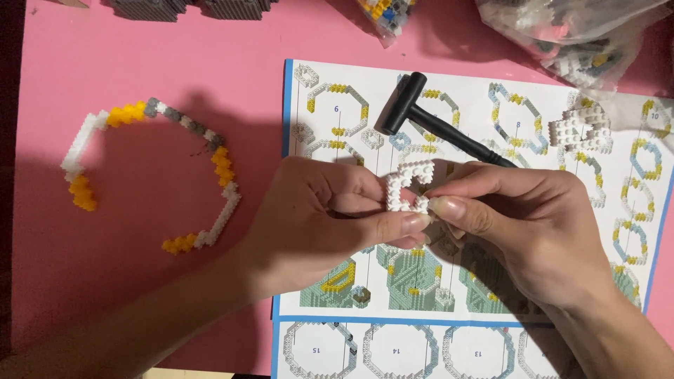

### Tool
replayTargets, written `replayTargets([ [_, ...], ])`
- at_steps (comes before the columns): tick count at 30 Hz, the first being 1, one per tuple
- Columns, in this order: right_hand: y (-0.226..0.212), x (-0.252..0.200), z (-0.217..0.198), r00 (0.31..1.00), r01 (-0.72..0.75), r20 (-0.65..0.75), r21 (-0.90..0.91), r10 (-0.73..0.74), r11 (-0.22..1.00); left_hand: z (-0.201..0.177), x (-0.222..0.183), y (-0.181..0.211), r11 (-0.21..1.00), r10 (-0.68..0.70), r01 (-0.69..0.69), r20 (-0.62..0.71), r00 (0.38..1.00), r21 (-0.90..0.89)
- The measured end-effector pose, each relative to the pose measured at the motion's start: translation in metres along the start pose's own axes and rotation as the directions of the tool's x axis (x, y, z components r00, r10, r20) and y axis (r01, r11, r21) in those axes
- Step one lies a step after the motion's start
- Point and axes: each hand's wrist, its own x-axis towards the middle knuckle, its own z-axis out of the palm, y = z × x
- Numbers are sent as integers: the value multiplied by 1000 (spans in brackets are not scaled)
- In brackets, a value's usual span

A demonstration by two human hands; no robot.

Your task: Assembling a complex structure using small interlocking plastic blocks and a small hammer tool while following a manual.

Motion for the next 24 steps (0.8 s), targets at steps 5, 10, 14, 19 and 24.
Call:
replayTargets([
  [5, -1, 0, 0, 999, 30, 40, -6, -30, 1000, -1, -1, 1, 1000, 8, -9, 6, 1000, 27],
  [10, 0, 0, -2, 1000, -18, -6, -92, 17, 996, -3, -1, -1, 999, 26, -25, 51, 998, -19],
  [14, -3, 0, 1, 1000, -26, -19, -126, 24, 992, -3, -1, -2, 998, 63, -63, 56, 996, 15],
  [19, 0, -2, 1, 998, -51, -28, -97, 48, 994, -3, -3, -1, 997, 63, -64, 46, 997, 34],
  [24, -2, -2, 5, 1000, -16, -20, -148, 13, 989, -1, -3, 4, 994, 32, -35, 27, 999, 105],
])
